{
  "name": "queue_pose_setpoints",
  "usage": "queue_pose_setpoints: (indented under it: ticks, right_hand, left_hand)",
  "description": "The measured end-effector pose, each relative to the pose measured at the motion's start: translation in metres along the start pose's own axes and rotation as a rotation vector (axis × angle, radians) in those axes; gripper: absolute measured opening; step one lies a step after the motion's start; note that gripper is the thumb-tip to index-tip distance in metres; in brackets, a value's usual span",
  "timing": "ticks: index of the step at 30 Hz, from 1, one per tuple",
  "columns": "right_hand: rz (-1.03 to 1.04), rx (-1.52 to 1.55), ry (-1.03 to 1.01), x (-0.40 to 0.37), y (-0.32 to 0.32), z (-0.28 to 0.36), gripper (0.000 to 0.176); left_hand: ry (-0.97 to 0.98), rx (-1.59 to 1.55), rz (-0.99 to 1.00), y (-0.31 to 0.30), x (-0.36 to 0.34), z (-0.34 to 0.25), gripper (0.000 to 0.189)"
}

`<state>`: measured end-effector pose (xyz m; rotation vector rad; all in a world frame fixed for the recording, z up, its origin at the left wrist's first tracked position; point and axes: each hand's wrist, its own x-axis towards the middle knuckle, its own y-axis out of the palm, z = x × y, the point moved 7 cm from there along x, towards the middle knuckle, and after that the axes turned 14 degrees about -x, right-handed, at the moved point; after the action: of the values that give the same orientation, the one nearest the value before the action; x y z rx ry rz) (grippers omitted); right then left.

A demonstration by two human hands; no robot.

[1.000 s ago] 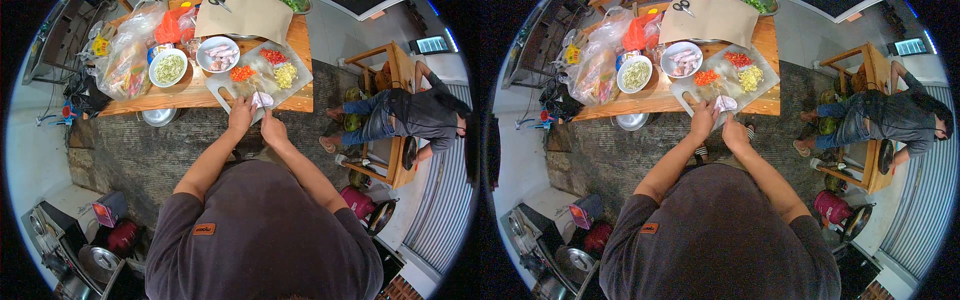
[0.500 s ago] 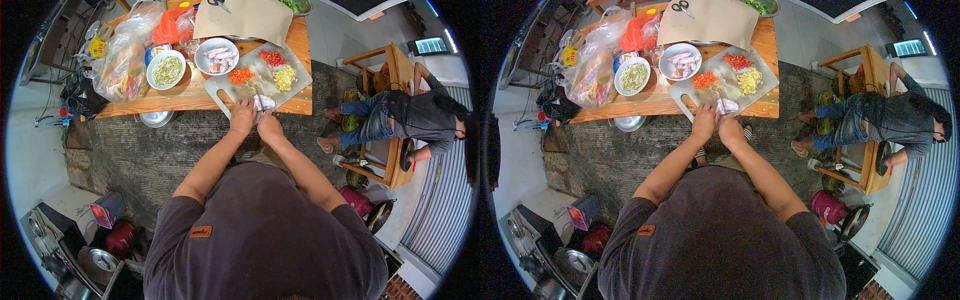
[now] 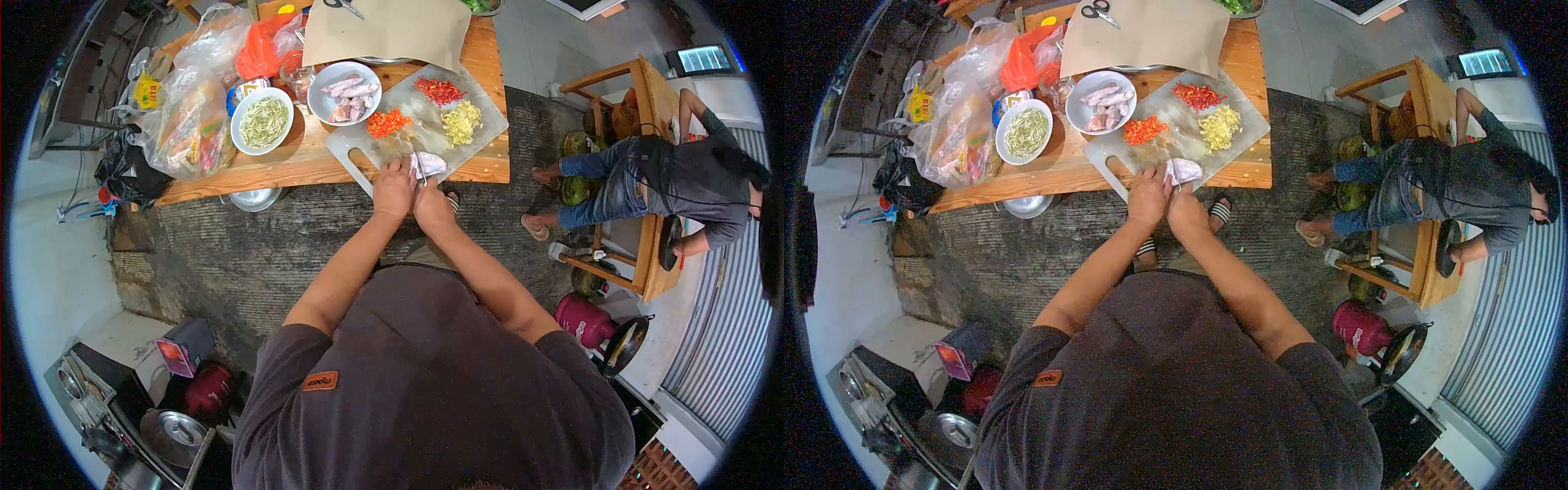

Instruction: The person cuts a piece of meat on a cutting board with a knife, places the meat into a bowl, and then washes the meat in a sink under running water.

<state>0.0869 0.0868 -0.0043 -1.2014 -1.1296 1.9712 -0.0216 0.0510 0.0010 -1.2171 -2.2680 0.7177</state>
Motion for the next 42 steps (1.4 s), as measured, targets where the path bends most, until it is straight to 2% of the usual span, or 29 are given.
queue_pose_setpoints:
  ticks: [4, 9, 13, 15, 19, 22, 24, 26, 30, 32, 35, 38, 40, 42]
  right_hand:
    - [0.039, -0.083, -0.036, -0.021, 0.01, -0.01, 0.034]
    - [-0.075, 0.029, 0.021, 0.012, 0.005, -0.002, 0.03]
    - [-0.081, 0.01, -0.018, -0.013, 0.016, -0.013, 0.033]
    - [0.0, -0.058, -0.003, -0.015, 0.013, -0.015, 0.035]
    - [0.019, -0.031, 0.043, 0.006, 0.005, 0.0, 0.031]
    - [-0.031, -0.128, -0.036, -0.019, 0.013, -0.007, 0.033]
    - [0.018, -0.188, -0.024, -0.014, 0.011, -0.008, 0.033]
    - [0.003, 0.005, 0.021, 0.005, 0.021, -0.011, 0.03]
    - [-0.061, 0.027, 0.028, 0.001, 0.036, -0.023, 0.03]
    - [-0.074, 0.019, -0.07, -0.012, 0.034, -0.03, 0.031]
    - [0.02, 0.081, -0.054, -0.001, 0.022, -0.038, 0.037]
    - [-0.018, -0.029, -0.134, 0.008, 0.012, -0.043, 0.034]
    - [-0.012, 0.063, -0.129, 0.007, 0.004, -0.044, 0.037]
    - [-0.024, 0.08, -0.133, 0.007, 0.001, -0.043, 0.038]
  left_hand:
    - [0.002, 0.076, 0.049, 0.002, 0.0, -0.002, 0.037]
    - [0.003, 0.039, 0.033, 0.001, 0.001, -0.003, 0.035]
    - [0.059, 0.052, -0.007, -0.001, 0.005, -0.004, 0.035]
    - [0.041, 0.067, 0.028, 0.003, 0.003, -0.002, 0.034]
    - [0.004, 0.063, 0.028, 0.001, 0.004, -0.004, 0.033]
    - [-0.014, 0.029, 0.013, 0.0, 0.006, -0.003, 0.034]
    - [-0.007, 0.092, 0.061, 0.005, 0.002, -0.003, 0.037]
    - [-0.015, 0.082, 0.041, 0.004, 0.008, -0.004, 0.037]
    - [-0.062, 0.079, 0.078, 0.005, 0.006, -0.002, 0.039]
    - [-0.074, 0.083, 0.09, 0.004, 0.008, -0.004, 0.039]
    - [-0.1, 0.087, 0.092, 0.006, 0.007, 0.0, 0.039]
    - [-0.106, 0.084, 0.077, -0.003, 0.01, -0.007, 0.038]
    - [-0.109, 0.085, 0.078, -0.013, 0.01, -0.016, 0.037]
    - [-0.147, 0.1, 0.186, -0.015, 0.01, -0.02, 0.038]
